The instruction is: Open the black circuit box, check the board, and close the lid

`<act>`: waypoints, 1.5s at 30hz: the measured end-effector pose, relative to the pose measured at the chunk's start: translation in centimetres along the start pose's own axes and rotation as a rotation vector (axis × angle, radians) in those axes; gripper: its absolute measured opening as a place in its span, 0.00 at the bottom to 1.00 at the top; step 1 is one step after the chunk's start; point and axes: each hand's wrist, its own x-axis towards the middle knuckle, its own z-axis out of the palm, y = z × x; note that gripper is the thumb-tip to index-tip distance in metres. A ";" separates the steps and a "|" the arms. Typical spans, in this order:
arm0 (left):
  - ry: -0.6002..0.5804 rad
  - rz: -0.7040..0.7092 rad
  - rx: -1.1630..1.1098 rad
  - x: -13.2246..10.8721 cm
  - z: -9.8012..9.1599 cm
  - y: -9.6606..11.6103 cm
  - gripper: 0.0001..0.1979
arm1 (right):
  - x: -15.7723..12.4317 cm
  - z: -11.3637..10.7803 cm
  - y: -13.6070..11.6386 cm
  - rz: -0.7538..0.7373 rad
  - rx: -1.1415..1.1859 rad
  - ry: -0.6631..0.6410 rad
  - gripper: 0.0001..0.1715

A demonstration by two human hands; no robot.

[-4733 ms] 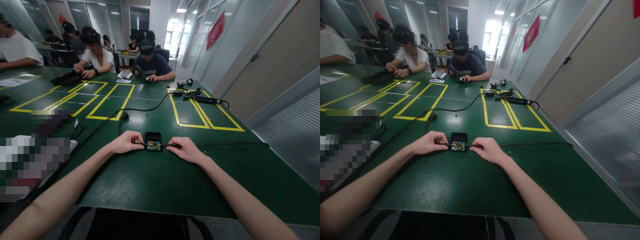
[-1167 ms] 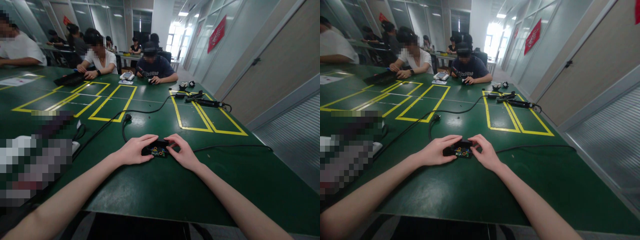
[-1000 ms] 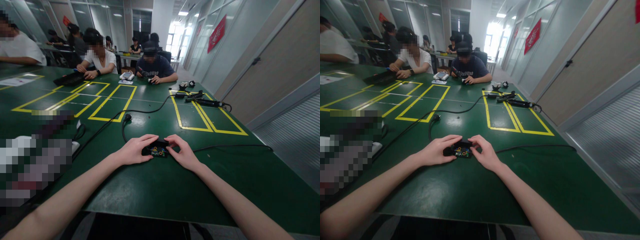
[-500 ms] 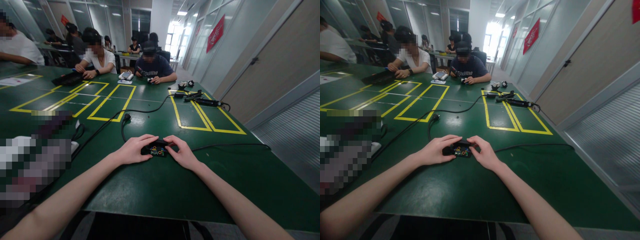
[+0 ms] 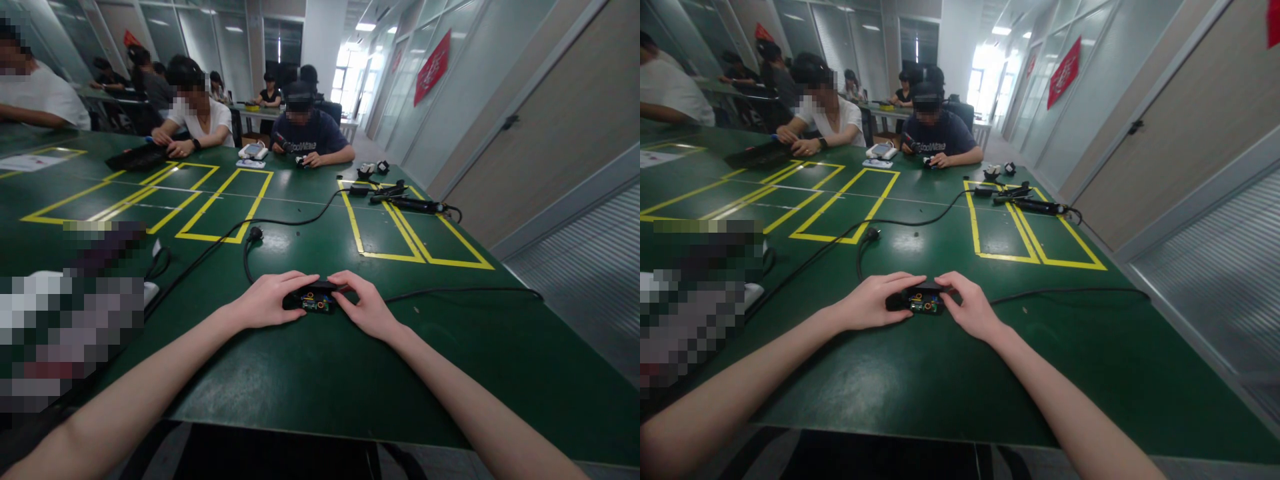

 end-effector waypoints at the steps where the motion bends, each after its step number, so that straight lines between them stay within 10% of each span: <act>1: -0.003 0.001 0.003 0.0 0.0 0.0 0.38 | 0.0 0.0 0.0 -0.004 -0.005 0.005 0.12; 45: -0.009 0.003 -0.063 0.0 0.2 0.0 0.39 | 0.1 0.0 -0.2 0.018 -0.018 0.015 0.07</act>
